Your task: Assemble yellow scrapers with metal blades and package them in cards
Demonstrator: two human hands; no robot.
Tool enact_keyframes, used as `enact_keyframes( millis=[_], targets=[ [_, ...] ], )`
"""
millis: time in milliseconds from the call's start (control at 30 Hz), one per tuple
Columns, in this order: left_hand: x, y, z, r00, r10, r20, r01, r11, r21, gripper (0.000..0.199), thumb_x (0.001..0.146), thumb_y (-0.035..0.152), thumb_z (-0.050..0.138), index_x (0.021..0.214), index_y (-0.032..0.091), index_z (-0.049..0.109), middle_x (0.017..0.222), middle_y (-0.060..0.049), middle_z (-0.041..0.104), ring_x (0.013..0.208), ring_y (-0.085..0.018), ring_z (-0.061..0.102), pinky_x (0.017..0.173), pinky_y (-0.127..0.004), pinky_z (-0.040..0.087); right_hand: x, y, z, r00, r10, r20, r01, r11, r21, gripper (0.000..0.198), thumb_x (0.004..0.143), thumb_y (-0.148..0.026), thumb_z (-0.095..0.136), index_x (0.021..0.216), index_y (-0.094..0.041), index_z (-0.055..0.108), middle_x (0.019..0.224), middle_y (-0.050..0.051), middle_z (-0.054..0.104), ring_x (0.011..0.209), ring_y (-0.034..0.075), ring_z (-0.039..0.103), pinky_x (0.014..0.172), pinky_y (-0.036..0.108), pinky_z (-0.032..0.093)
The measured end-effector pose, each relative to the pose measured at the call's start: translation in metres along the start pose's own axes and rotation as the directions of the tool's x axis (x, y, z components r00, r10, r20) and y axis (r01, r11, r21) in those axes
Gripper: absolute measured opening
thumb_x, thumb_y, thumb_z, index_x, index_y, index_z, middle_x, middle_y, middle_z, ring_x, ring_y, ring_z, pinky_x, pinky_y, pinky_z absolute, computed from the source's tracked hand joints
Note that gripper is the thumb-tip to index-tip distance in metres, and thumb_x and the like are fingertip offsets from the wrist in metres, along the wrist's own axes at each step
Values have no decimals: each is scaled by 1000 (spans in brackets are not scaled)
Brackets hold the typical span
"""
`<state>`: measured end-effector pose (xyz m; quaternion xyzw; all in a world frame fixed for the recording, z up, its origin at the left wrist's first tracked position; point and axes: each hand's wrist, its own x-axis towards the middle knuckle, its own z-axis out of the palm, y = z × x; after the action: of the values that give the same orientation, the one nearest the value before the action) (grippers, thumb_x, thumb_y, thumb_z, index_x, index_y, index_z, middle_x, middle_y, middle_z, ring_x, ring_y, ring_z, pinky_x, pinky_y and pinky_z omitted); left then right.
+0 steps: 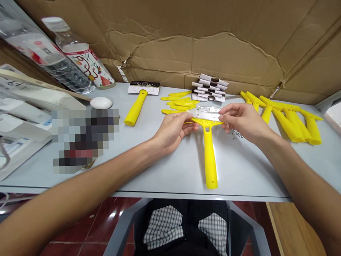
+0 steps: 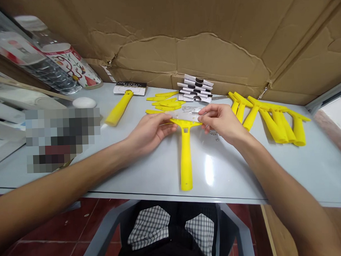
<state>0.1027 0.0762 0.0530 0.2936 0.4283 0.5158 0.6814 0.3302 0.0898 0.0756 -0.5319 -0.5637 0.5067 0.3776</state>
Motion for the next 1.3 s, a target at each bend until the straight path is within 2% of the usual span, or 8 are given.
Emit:
enact_keyframes(
  millis=[267, 400, 533, 700, 800, 900, 1000, 1300],
  targets=[
    [-1, 0, -1, 1000, 20, 2, -20, 999, 30, 14, 92, 5, 67, 82, 7, 75, 90, -12, 77, 72, -12, 69, 76, -26, 62, -3, -5, 2, 1000, -2, -16, 1, 999, -32, 21, 79, -16, 87, 92, -20, 70, 61, 0, 67, 52, 15, 63, 55, 29, 49],
    [-1, -2, -1, 999, 27, -20, -25, 997, 73, 16, 90, 4, 67, 77, 8, 74, 85, -9, 75, 69, -10, 67, 75, -25, 61, -2, -2, 1, 998, 62, 18, -62, 998, -31, 17, 83, -17, 85, 97, -19, 75, 73, 4, 72, 62, 17, 67, 56, 29, 54],
    [0, -3, -2, 1000, 22, -20, -19, 993, 117, 16, 91, 4, 67, 77, 8, 75, 83, -9, 75, 67, -10, 67, 71, -23, 60, -1, 0, 1, 992, 112, 51, -112, 994, 0, 13, 80, -14, 85, 90, -17, 78, 79, 8, 76, 63, 17, 68, 55, 29, 56],
    [9, 8, -8, 996, -54, 72, 35, 969, 245, 17, 88, 4, 69, 74, 8, 77, 77, -11, 76, 67, -13, 70, 63, -23, 57, -1, -1, 3, 993, 109, 45, -111, 993, 48, 15, 74, -11, 87, 85, -17, 78, 77, 8, 75, 59, 16, 67, 48, 27, 54],
    [14, 14, -12, 995, -10, 100, -21, 954, 299, 19, 86, 4, 71, 68, 8, 76, 70, -9, 72, 64, -13, 68, 63, -23, 56, -2, -1, 5, 992, 108, 72, -114, 990, 89, 17, 74, -12, 86, 90, -16, 79, 76, 8, 74, 59, 18, 70, 44, 27, 52],
    [18, 15, -14, 996, 32, 88, -57, 954, 293, 17, 84, 5, 74, 67, 9, 75, 69, -8, 71, 64, -13, 68, 65, -24, 56, -3, -1, 5, 991, 100, 92, -110, 988, 108, 21, 75, -15, 87, 95, -15, 80, 72, 8, 75, 59, 19, 71, 47, 27, 55],
    [18, 16, -15, 995, 11, 101, -40, 956, 291, 13, 83, 6, 75, 70, 8, 77, 70, -9, 72, 66, -14, 69, 66, -25, 56, -2, 1, 5, 994, 83, 72, -90, 990, 109, 21, 75, -16, 88, 94, -13, 80, 65, 8, 73, 58, 18, 70, 52, 28, 57],
    [16, 16, -13, 990, -5, 144, -30, 970, 242, 9, 82, 6, 72, 75, 6, 78, 75, -11, 75, 66, -13, 69, 63, -23, 55, 1, 5, 2, 998, 54, 40, -57, 994, 91, 21, 76, -18, 87, 96, -14, 80, 65, 7, 73, 56, 17, 68, 54, 28, 52]
  ],
)
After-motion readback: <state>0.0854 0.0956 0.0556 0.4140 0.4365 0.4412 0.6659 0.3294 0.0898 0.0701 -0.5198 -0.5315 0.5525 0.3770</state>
